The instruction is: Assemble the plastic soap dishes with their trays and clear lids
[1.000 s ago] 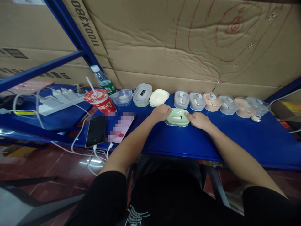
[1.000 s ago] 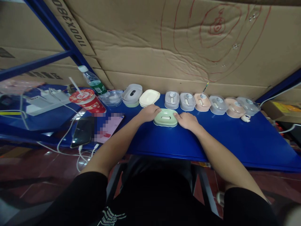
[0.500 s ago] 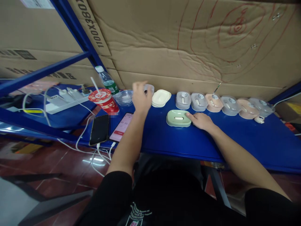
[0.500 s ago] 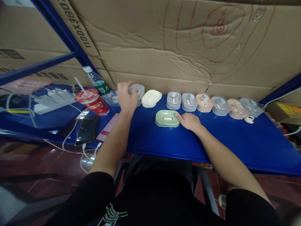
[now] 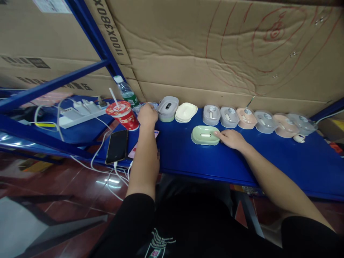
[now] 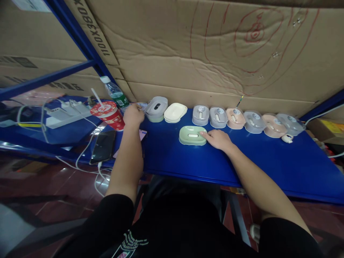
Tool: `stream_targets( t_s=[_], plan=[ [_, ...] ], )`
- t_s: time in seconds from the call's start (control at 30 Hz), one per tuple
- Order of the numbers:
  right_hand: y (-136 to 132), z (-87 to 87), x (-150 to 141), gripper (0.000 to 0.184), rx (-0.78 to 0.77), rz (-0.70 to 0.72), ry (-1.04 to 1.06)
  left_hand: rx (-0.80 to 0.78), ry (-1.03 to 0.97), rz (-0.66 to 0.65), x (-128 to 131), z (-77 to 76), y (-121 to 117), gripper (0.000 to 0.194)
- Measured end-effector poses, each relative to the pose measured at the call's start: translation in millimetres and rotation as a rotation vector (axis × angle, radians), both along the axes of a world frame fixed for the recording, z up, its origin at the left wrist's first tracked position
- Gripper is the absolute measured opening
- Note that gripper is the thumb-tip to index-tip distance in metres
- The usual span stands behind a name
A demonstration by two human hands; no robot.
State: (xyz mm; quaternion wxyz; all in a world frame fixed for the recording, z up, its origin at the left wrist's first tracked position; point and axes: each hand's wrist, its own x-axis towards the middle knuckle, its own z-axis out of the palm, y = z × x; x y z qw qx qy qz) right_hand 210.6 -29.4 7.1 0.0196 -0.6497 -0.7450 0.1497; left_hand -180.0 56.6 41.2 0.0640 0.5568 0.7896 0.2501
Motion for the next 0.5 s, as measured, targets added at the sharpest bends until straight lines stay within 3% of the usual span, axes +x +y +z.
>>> stream_targets(
  t_s=[0.2, 0.3, 0.4, 0.5],
  plan=[
    [-0.8, -0.7, 0.5, 0.079, 0.019, 0.019, 0.011, 0.221, -0.075, 0.072, 4.1, 0.3, -0.1, 0.034],
    [-0.3, -1.2, 0.7, 0.077, 0.02, 0.021, 0.02, 0.423, -0.122, 0.055, 7.9, 2.1, -0.8, 0.03],
    [-1.0, 0.2, 1.3, 0.078, 0.047, -0.014, 0.017, 0.659, -0.124, -0.114, 17.4, 3.2, -2.2, 0.026],
    [-3.5, 2.8, 2.5, 0.074, 0.179, -0.091, 0.057, 0.82, -0.091, -0.346, 39.2, 4.6, -9.9, 0.024]
  ],
)
